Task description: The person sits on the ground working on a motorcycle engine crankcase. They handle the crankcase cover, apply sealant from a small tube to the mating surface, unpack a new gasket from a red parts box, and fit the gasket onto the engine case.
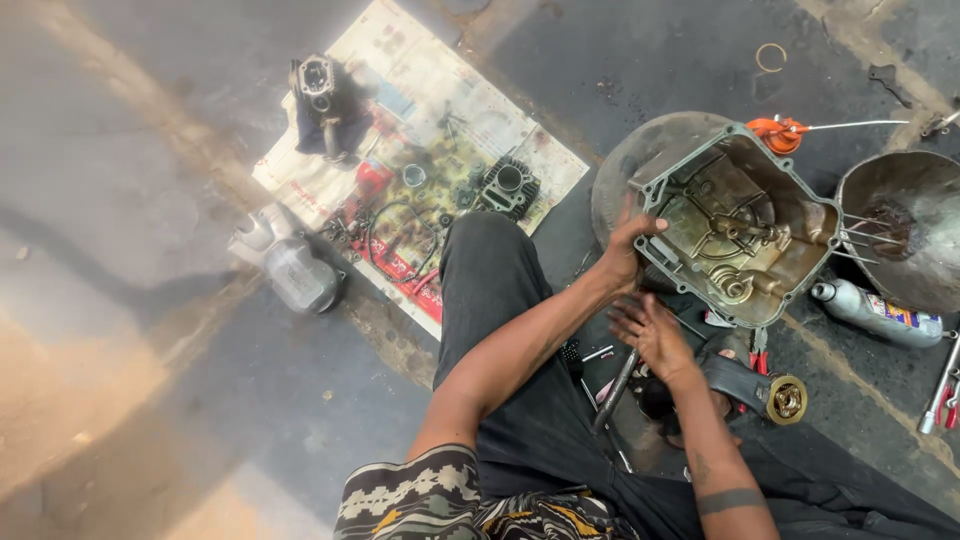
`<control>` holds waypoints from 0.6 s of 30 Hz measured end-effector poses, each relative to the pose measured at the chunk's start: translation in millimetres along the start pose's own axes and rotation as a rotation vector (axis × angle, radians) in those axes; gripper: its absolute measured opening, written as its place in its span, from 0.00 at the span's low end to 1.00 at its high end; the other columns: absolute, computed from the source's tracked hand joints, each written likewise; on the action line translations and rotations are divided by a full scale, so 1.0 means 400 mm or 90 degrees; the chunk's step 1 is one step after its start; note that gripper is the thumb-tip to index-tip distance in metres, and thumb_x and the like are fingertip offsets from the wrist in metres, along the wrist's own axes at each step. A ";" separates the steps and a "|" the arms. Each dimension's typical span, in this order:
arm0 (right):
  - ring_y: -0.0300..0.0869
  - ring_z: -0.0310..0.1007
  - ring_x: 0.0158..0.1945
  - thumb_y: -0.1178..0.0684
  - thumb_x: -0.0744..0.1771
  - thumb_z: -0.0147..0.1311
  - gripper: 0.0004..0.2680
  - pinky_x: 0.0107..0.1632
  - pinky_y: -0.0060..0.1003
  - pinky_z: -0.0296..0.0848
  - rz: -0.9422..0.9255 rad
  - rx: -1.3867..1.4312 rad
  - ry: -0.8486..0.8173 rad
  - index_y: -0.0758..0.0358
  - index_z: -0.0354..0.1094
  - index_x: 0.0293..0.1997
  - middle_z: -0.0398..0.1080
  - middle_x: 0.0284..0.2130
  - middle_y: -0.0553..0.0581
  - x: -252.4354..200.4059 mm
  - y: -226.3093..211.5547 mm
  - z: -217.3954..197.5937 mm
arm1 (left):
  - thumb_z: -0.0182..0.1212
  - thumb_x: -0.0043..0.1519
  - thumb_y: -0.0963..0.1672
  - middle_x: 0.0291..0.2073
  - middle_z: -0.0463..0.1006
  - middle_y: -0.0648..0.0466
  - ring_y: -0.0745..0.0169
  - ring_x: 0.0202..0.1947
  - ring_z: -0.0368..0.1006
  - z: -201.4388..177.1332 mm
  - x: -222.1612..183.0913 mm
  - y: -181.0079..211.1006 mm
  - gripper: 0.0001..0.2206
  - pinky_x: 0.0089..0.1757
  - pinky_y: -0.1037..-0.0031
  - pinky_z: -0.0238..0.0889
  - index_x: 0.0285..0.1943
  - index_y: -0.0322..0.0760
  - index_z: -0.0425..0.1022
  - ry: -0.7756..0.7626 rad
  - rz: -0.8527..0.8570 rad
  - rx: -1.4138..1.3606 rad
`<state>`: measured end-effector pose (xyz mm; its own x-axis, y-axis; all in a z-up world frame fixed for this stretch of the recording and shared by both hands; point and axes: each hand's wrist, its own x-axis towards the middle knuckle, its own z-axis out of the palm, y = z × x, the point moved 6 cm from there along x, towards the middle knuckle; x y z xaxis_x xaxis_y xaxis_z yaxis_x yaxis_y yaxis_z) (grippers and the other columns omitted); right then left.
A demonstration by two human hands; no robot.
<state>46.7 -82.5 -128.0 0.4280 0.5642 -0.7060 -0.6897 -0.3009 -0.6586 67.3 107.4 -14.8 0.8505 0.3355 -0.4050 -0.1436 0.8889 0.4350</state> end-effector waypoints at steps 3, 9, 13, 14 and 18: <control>0.61 0.64 0.67 0.27 0.70 0.45 0.30 0.68 0.60 0.63 -0.181 0.358 -0.016 0.60 0.56 0.73 0.64 0.65 0.64 -0.160 -0.321 0.032 | 0.63 0.50 0.47 0.50 0.66 0.44 0.46 0.48 0.65 0.043 -0.002 0.040 0.50 0.43 0.56 0.66 0.85 0.40 0.42 -0.111 0.085 -0.026; 0.54 0.60 0.70 0.24 0.62 0.54 0.38 0.70 0.57 0.60 -0.437 0.011 -0.009 0.64 0.53 0.73 0.60 0.69 0.60 -0.379 -0.494 0.053 | 0.62 0.49 0.46 0.50 0.67 0.44 0.49 0.48 0.65 0.047 -0.002 -0.010 0.53 0.47 0.57 0.66 0.85 0.47 0.32 -0.118 -0.006 0.006; 0.52 0.63 0.69 0.41 0.70 0.57 0.25 0.73 0.56 0.61 -0.406 0.013 0.080 0.63 0.55 0.73 0.64 0.65 0.58 -0.373 -0.437 -0.105 | 0.63 0.49 0.47 0.55 0.65 0.43 0.49 0.54 0.65 0.069 0.016 -0.103 0.54 0.51 0.51 0.66 0.84 0.45 0.29 -0.217 -0.018 0.029; 0.52 0.66 0.70 0.46 0.72 0.55 0.21 0.74 0.56 0.63 -0.386 0.068 0.102 0.64 0.57 0.73 0.66 0.66 0.59 -0.377 -0.426 -0.125 | 0.64 0.49 0.48 0.56 0.64 0.39 0.45 0.56 0.64 0.052 0.046 -0.152 0.56 0.53 0.48 0.65 0.82 0.50 0.22 -0.196 -0.065 0.072; 0.53 0.67 0.72 0.46 0.76 0.49 0.16 0.74 0.57 0.65 -0.389 0.113 0.110 0.65 0.58 0.71 0.66 0.65 0.60 -0.395 -0.403 -0.101 | 0.61 0.61 0.58 0.79 0.33 0.71 0.55 0.76 0.46 0.051 0.098 -0.167 0.46 0.60 0.44 0.63 0.82 0.19 0.63 -0.249 -0.039 0.202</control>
<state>113.9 -154.2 79.4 0.8509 0.4566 -0.2598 -0.3719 0.1742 -0.9118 120.7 54.8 -43.3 0.9872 0.0896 -0.1320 0.0217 0.7444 0.6674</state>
